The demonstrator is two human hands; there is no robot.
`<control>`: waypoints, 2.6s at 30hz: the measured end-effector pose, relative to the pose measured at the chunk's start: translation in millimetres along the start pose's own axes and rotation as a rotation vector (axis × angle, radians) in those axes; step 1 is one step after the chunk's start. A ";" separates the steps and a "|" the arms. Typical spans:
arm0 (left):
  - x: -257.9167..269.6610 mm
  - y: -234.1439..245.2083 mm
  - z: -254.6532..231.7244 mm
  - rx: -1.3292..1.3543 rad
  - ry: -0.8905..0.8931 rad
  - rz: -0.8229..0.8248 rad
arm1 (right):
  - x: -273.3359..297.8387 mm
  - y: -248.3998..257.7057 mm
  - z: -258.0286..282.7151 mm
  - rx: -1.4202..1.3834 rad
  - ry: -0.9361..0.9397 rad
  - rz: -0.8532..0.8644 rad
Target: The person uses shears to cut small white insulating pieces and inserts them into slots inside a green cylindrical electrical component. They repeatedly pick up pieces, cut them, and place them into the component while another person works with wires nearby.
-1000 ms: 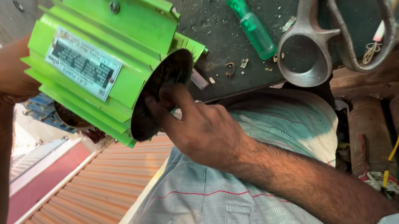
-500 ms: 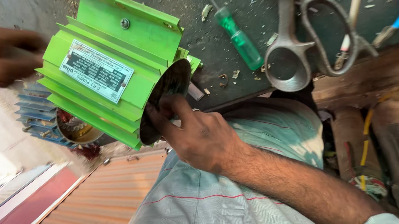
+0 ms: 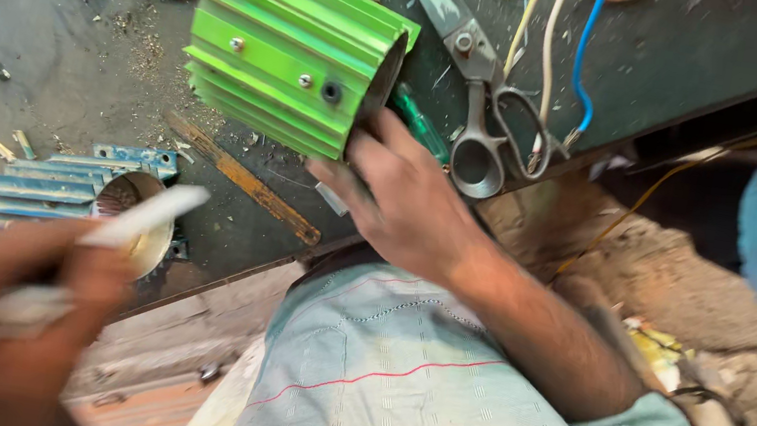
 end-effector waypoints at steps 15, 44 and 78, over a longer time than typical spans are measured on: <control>60.7 -187.7 35.9 1.936 0.822 -0.272 | 51.4 -49.1 5.3 -0.200 -0.286 0.369; 63.2 -67.8 27.0 0.323 -0.329 -0.367 | 53.4 -119.1 12.4 -0.741 -0.487 -0.034; 65.7 -119.7 67.6 1.159 0.257 0.174 | 40.1 114.0 141.6 0.340 -0.055 -0.410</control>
Point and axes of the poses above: each hand's wrist, its own x-axis away from the middle knuckle, its own y-axis out of the back of the hand, z = x × y, the point moved 7 cm from there along -x, towards the middle knuckle, and after that the axes turned 3 degrees about y, right-handed, at the moved point
